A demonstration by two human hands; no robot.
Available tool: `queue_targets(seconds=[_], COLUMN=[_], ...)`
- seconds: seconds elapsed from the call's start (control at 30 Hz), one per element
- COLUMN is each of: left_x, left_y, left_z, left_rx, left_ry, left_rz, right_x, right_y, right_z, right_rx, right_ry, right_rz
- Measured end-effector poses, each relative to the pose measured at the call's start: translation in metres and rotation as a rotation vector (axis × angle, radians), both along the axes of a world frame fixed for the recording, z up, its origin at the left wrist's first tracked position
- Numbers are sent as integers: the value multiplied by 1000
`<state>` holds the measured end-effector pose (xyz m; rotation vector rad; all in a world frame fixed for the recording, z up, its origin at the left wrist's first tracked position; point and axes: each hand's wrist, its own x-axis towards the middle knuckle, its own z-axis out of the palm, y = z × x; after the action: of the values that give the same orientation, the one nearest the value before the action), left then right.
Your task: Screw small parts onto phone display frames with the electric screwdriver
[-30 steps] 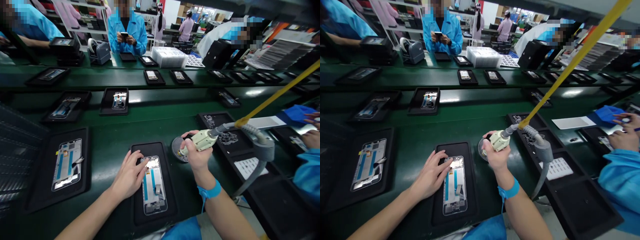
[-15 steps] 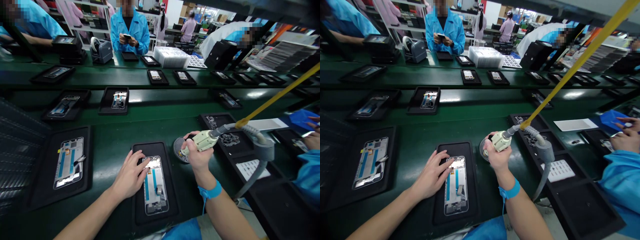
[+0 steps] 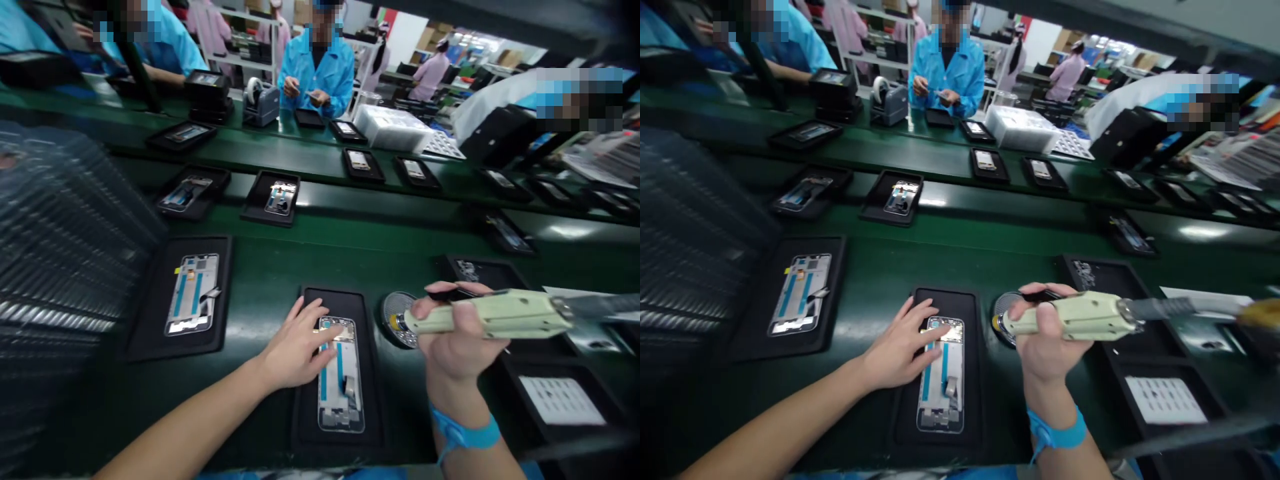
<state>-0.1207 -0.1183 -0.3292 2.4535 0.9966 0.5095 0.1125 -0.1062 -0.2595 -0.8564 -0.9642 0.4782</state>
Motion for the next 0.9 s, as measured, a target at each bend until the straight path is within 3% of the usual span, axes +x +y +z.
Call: queue_targets(seconds=[0.1, 0.23, 0.33, 0.9], left_x=[-7, -10, -8, -5], left_y=[-5, -13, -15, -14], left_z=[6, 7, 4, 5], left_rx=[-42, -102, -115, -116], left_ry=[13, 46, 36, 7], left_rz=[-91, -56, -38, -24], right_x=[-32, -66, -76, -82], right_y=[-1, -2, -3, -2], right_z=[3, -13, -24, -33], right_rx=[-19, -92, -129, -179], right_ry=[12, 9, -38, -71], right_rz=[148, 320, 391, 403])
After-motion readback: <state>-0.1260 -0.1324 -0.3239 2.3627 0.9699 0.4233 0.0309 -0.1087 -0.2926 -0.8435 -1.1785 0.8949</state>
